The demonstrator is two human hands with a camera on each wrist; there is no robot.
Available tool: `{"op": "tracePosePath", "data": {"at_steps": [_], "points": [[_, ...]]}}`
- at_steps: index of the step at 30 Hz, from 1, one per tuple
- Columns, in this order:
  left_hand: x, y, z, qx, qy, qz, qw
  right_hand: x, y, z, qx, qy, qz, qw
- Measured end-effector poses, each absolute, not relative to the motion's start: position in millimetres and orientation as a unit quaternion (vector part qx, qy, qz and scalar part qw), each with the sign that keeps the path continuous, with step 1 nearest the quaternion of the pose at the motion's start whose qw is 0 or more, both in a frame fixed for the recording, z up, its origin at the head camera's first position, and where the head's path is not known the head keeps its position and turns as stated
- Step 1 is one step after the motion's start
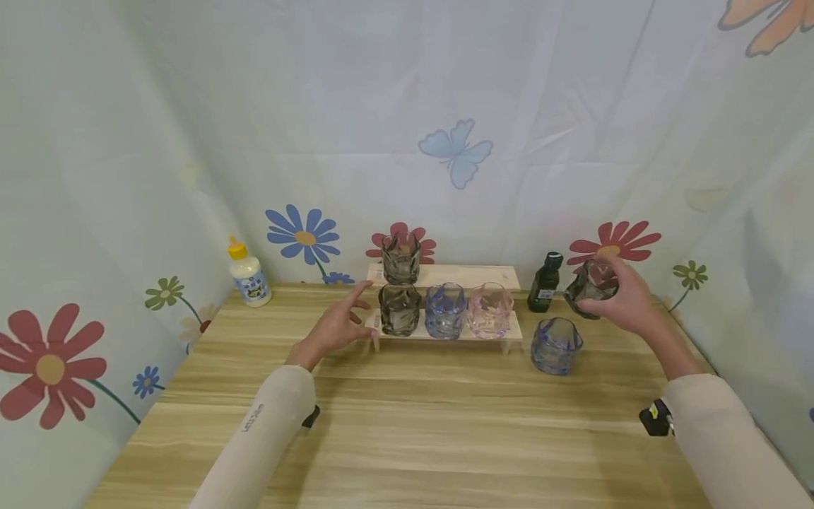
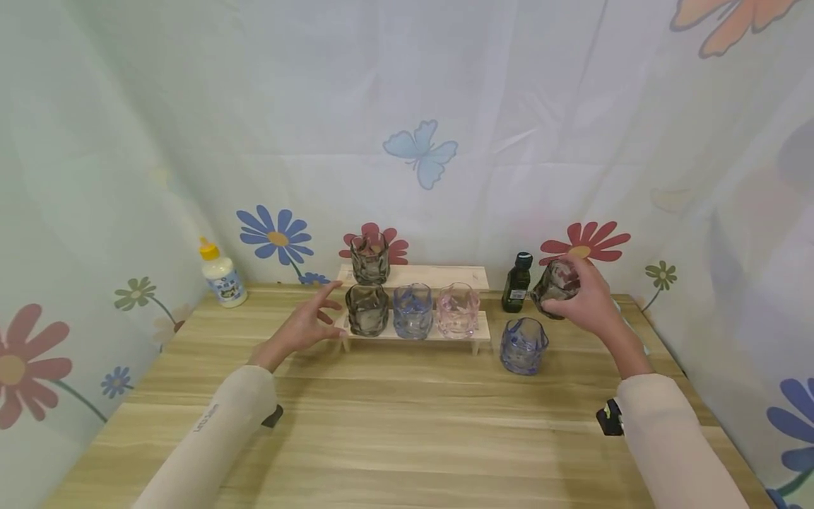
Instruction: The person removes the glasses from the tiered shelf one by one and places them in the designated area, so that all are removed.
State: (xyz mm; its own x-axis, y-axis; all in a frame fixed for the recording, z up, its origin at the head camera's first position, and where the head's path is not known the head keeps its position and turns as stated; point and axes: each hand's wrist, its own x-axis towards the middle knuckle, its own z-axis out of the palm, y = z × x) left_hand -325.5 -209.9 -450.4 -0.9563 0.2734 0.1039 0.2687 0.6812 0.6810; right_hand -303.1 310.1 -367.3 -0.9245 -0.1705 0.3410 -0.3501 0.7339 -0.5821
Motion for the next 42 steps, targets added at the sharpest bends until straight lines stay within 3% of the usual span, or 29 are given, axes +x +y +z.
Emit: {"op": "tracePosePath", "data": {"at_steps": [26,42], "points": [[-324.9,-210.5,-449.3,0.150,0.913,0.379,0.001,-290.5,348.1,-437.2,0.121,-0.936,0.326,0.051],[-326.4,-210.9,-451.6,0.153,0.914,0.375,0.005,-288.1,348.9,-453.6,0.113,-0.943,0.309,0.053]]}}
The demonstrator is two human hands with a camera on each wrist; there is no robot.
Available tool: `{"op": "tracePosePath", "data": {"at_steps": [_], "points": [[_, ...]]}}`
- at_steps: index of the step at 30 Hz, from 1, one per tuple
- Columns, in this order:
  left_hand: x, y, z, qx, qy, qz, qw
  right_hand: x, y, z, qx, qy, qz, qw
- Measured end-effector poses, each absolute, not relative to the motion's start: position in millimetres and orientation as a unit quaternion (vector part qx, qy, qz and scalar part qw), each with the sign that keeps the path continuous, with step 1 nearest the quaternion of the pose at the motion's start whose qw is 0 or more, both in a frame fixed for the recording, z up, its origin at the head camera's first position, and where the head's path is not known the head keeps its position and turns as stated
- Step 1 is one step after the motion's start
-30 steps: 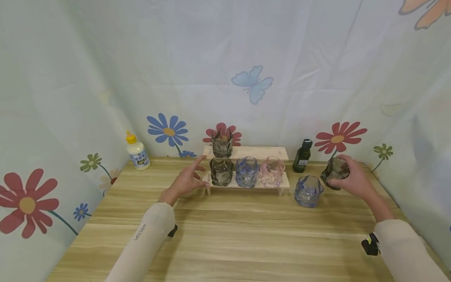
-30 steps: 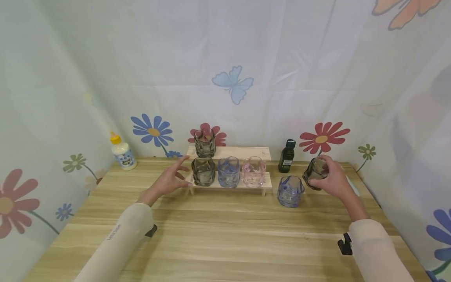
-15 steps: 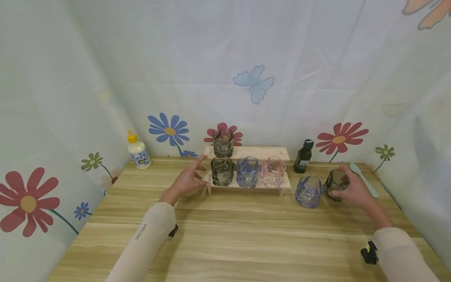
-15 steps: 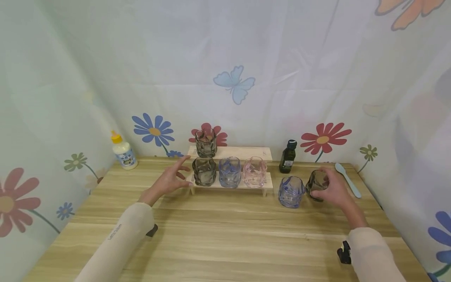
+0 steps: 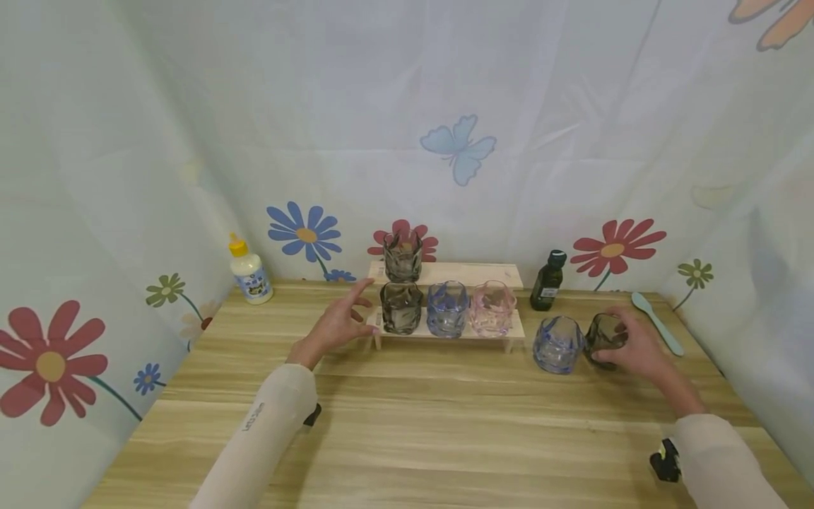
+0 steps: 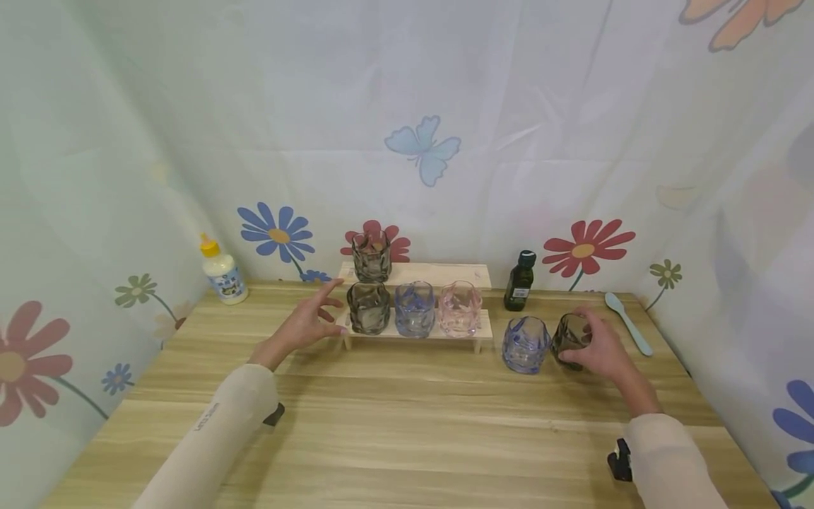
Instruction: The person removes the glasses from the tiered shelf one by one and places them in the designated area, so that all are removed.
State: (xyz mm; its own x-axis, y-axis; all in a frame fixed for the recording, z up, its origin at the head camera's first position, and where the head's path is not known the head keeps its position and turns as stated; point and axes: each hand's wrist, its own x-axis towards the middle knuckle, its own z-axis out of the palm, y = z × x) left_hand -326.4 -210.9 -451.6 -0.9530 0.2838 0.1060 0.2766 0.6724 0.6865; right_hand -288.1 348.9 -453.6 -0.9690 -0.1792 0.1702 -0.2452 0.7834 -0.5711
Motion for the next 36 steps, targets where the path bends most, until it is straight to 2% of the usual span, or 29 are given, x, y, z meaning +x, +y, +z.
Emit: {"op": "tracePosePath", "data": {"at_steps": [24,29,36], "points": [[-324.9,-209.7,-449.1,0.150,0.916,0.372,0.005,-284.7,347.6,-453.9,0.093,-0.939,0.331,0.016],[-324.8,-209.4,-448.8,0.153,0.916,0.371,0.003,-287.1,351.8,-440.2,0.089,-0.938,0.334,-0.005],[-324.3,-209.7,-448.5,0.156,0.916,0.370,-0.002,-293.8,349.8,-401.2,0.090,-0.931,0.353,-0.018]]}}
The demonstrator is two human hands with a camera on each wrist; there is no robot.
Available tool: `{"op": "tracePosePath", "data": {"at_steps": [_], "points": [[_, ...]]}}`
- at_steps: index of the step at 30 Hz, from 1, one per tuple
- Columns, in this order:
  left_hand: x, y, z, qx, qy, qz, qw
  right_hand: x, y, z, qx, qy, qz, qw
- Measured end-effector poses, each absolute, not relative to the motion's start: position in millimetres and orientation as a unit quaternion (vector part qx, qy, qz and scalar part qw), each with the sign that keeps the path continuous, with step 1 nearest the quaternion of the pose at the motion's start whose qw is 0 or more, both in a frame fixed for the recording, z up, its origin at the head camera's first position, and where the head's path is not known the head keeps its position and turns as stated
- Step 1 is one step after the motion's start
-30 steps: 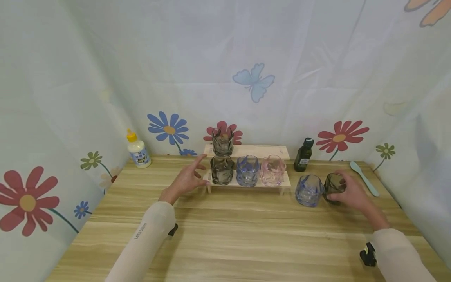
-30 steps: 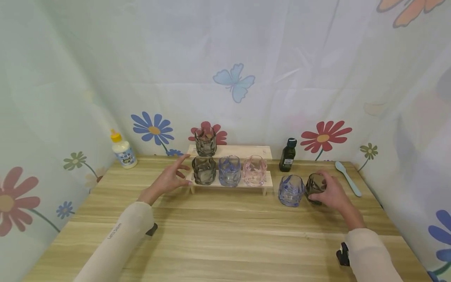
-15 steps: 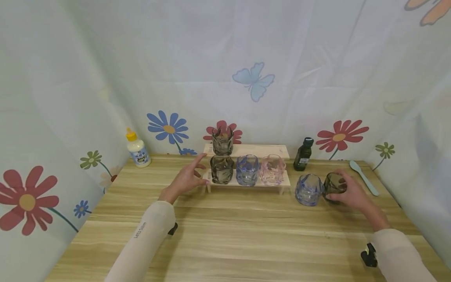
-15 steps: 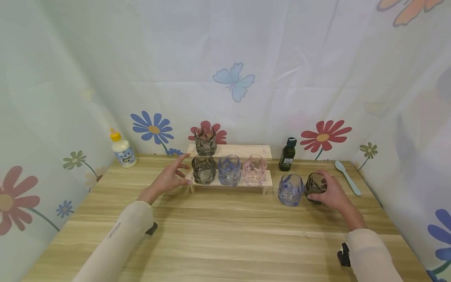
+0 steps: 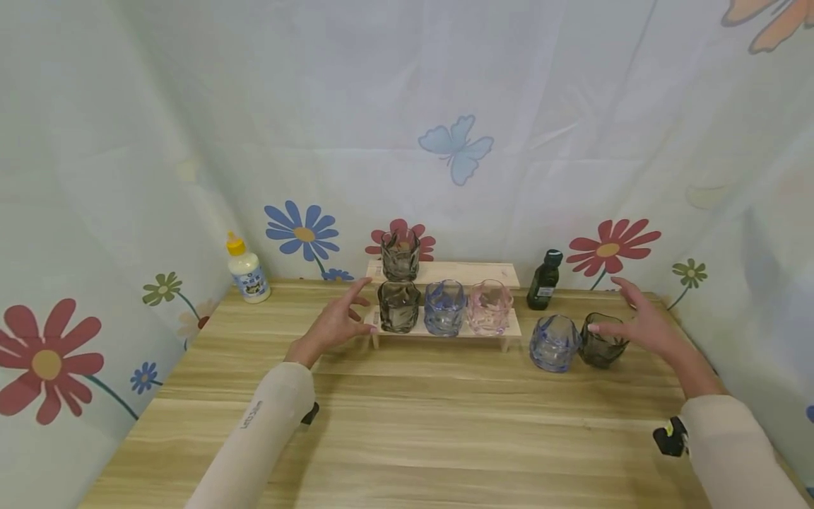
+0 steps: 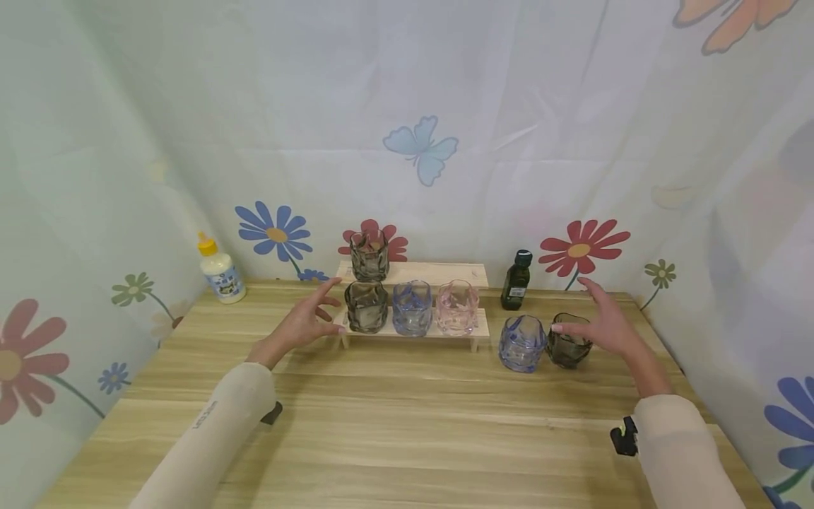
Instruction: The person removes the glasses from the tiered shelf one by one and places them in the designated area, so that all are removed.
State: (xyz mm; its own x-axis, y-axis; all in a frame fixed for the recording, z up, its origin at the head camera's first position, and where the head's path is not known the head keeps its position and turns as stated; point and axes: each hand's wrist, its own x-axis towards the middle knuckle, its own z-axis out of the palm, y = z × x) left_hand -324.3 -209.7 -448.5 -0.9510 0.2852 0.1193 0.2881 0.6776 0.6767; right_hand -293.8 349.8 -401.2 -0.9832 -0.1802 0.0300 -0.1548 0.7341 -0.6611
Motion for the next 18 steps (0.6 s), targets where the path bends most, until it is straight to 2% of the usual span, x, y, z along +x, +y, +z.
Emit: {"op": "tracePosePath", "data": {"at_steps": [6,12,18], "points": [[-326.1,-210.7,-450.3,-0.156,-0.915,-0.372,0.004,-306.8,326.9,-371.0,-0.100,0.929,-0.356,0.002],[-326.9,-210.7,-450.7,-0.154,-0.914,-0.376,0.001,-319.3,287.2,-345.1,-0.149,0.920,-0.361,-0.016],[-326.9,-209.6,-452.0,-0.154,-0.914,-0.376,0.001,-339.4,245.9,-333.0,-0.185,0.919,-0.348,-0.005]]}}
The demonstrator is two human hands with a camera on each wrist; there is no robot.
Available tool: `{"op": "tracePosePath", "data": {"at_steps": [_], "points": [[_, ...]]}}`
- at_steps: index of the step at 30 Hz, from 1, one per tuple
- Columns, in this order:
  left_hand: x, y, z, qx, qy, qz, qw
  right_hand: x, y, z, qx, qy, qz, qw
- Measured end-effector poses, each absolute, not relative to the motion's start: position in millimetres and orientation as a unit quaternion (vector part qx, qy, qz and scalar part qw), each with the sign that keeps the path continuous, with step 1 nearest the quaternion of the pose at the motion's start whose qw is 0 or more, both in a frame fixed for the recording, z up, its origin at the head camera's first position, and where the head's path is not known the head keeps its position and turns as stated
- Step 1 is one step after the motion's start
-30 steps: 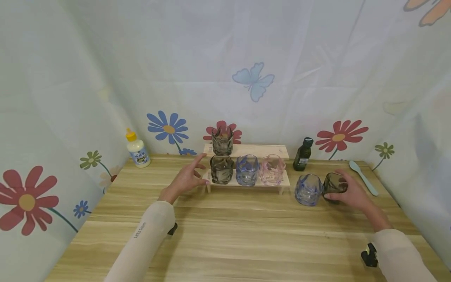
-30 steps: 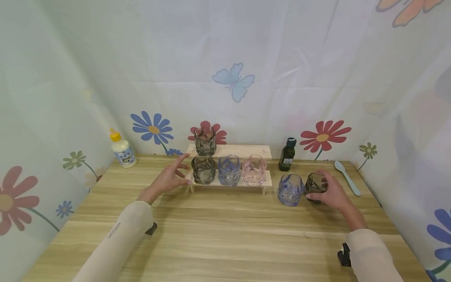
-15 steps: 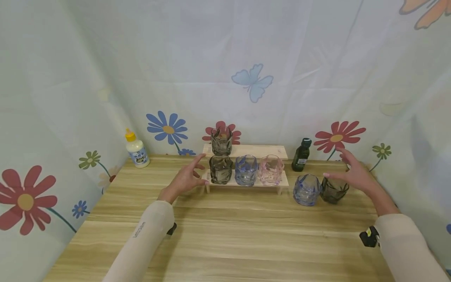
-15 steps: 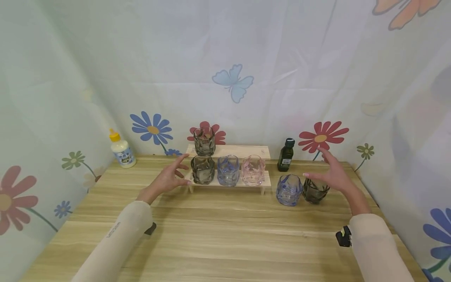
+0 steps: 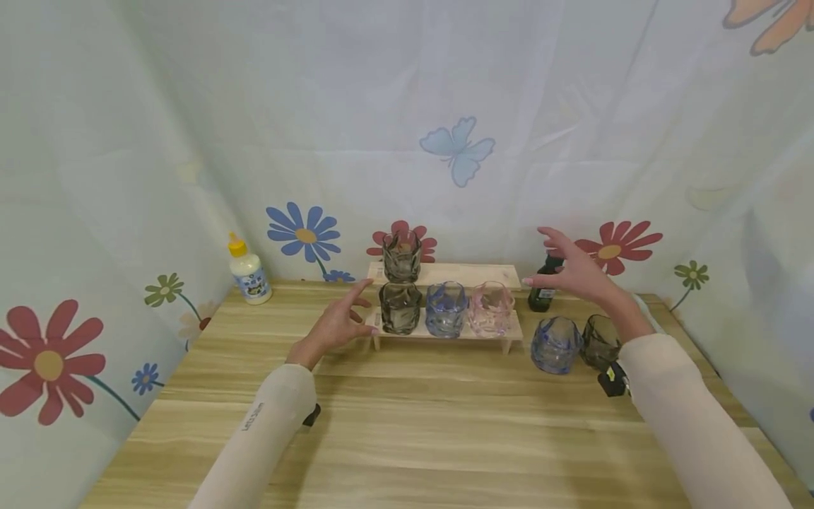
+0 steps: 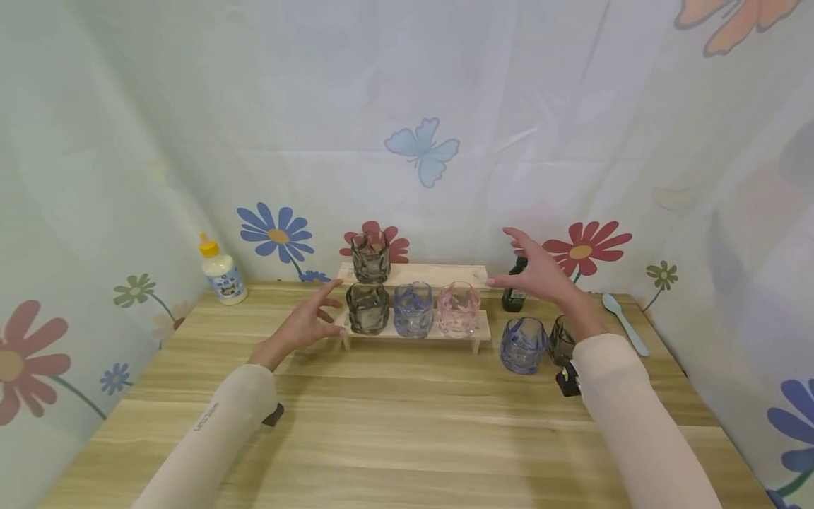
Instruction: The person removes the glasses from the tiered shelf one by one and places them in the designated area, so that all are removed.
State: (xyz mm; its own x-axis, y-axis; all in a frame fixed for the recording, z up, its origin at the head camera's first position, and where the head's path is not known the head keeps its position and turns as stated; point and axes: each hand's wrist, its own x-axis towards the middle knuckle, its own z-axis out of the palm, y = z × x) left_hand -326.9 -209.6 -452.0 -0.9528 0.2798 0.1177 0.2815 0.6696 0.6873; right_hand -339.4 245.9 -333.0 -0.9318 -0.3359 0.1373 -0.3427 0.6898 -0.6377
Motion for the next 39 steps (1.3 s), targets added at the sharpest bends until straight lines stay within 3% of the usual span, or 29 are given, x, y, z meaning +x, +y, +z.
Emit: {"op": "tracePosePath", "data": {"at_steps": [14,39], "points": [[-324.8,-209.0,-448.9,-0.156,-0.916,-0.370,0.007,-373.3,156.4,-314.4,0.243,-0.923,0.299,-0.016],[-322.7,-209.5,-451.3,-0.160,-0.914,-0.372,0.011,-400.0,43.6,-335.7,0.284,-0.904,0.317,-0.025]]}}
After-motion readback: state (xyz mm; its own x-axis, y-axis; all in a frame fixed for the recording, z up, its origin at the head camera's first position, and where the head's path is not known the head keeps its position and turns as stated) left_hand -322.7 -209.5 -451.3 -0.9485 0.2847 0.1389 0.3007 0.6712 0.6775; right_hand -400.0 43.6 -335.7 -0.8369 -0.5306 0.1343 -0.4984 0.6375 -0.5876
